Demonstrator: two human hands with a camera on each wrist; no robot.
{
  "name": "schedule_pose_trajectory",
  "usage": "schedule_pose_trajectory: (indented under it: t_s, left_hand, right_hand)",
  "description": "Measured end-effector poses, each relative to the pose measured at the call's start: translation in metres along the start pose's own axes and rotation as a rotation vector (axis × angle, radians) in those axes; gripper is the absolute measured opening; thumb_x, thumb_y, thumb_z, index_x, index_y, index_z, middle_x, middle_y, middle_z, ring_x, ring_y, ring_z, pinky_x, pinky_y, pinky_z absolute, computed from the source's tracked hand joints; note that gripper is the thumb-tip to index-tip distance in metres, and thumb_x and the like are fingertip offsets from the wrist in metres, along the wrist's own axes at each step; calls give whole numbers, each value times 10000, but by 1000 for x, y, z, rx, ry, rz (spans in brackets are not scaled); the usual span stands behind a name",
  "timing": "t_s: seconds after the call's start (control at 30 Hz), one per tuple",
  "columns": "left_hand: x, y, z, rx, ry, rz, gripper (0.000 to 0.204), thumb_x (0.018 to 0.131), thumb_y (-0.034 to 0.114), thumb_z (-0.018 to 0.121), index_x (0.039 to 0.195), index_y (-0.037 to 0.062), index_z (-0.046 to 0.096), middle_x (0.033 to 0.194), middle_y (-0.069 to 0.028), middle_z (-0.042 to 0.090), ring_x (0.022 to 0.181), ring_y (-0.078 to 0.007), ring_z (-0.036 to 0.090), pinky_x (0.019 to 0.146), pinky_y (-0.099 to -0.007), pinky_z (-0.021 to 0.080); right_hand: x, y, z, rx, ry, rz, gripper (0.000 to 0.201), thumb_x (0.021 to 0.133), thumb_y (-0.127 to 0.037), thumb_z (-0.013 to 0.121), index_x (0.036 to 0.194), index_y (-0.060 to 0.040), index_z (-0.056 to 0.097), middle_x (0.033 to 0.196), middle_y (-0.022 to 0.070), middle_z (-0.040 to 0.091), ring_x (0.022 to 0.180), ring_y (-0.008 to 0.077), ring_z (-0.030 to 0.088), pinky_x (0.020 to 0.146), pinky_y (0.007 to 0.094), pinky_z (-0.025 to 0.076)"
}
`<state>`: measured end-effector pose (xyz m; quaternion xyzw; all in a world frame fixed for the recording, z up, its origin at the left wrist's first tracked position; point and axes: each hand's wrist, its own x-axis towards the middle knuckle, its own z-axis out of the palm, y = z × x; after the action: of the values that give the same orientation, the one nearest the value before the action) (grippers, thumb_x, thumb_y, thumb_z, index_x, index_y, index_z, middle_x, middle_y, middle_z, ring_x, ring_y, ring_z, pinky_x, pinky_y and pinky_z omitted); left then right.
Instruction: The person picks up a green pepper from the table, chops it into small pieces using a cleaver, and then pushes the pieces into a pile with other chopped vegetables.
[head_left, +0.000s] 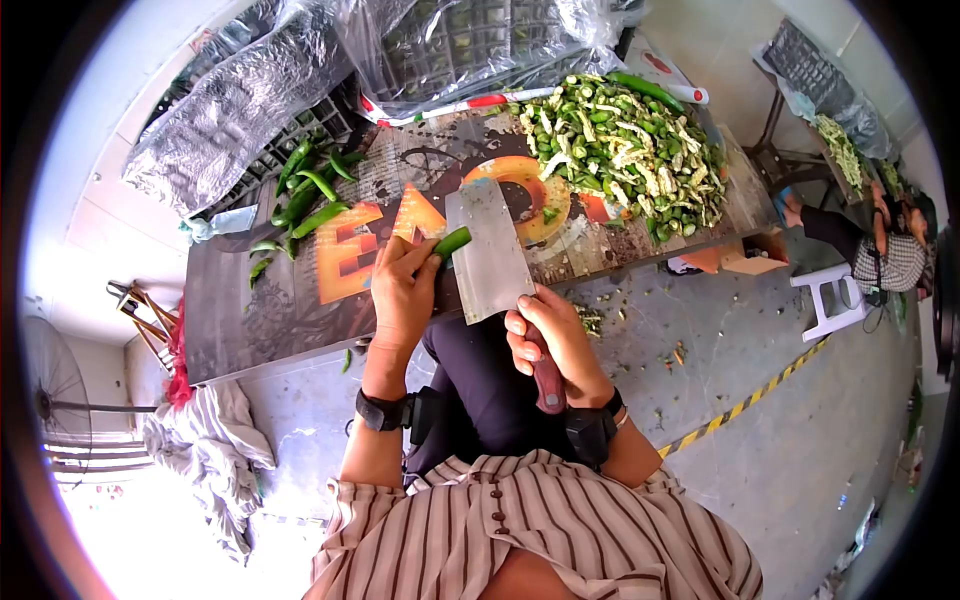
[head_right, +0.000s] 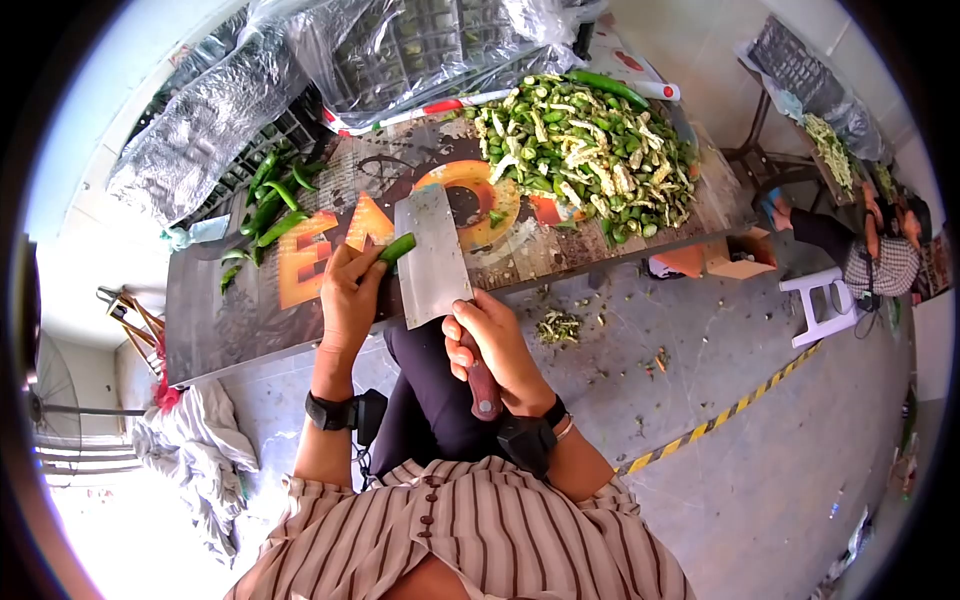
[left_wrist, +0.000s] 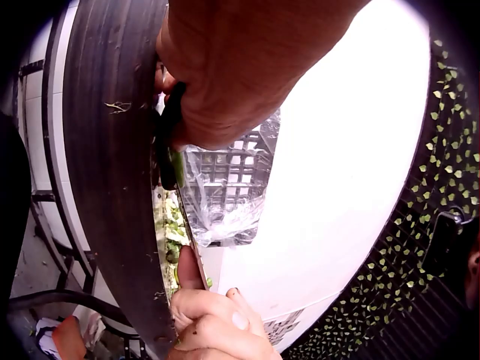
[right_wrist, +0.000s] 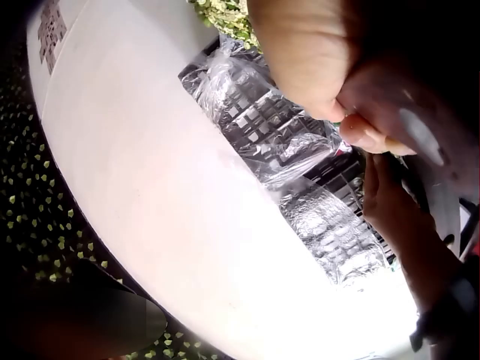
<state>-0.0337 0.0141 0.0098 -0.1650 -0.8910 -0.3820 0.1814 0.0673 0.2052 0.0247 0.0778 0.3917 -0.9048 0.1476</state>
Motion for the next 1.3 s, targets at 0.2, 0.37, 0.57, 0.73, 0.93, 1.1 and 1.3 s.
schedule_pose_trajectory:
  t_s: [0.2,0.37,0.57,0.73,0.93,1.1,1.3]
  left_hand:
    - [-2,7,-11,71,4,17,219,809,82,703,1016,14,717,870,-113,602,801,-244,590,729,-350,457]
    - [-17,4,-32,209,45,13,199,793,114,717,975,34,726,852,-92,630,794,-258,597,750,-375,460]
    - [-21,-1,-26,130,67,-76,158,778,91,724,928,40,731,778,-87,610,743,-256,590,700,-356,455]
    - [-20,-4,-26,79,86,-24,145,774,34,714,918,30,729,760,-87,598,714,-239,577,666,-332,452]
    - [-21,-7,-22,37,94,-73,116,759,85,721,873,73,737,747,-45,590,758,-236,556,755,-350,406]
    - [-22,-6,-22,51,87,-82,117,757,83,721,873,73,736,748,-43,592,758,-235,557,754,-347,402]
    - [-21,-5,-25,101,86,-34,130,775,50,717,904,38,733,757,-78,594,735,-245,572,693,-342,448]
  right_hand:
    - [-1,0,0,-50,8,3,123,1001,-198,486,962,-88,449,772,5,499,526,68,477,449,257,431]
    - [-2,1,1,-29,16,-2,129,1002,-200,485,942,-96,438,770,1,492,531,68,473,455,255,426]
    - [-3,1,1,-23,19,-4,110,1005,-199,469,963,-101,442,782,-8,490,500,52,438,432,241,419]
    - [-8,-4,2,-31,4,28,121,1004,-199,478,994,-80,462,770,4,489,523,68,462,449,253,427]
    - [-10,-3,1,-50,-3,29,135,1009,-210,473,1004,-76,471,775,0,490,521,59,455,451,251,426]
    - [-11,-3,3,-45,-4,30,142,1009,-213,474,1007,-71,475,778,-1,489,519,56,451,454,249,426]
    - [-11,-1,2,-37,-4,33,152,1009,-220,477,1018,-68,479,782,0,487,519,55,449,456,249,426]
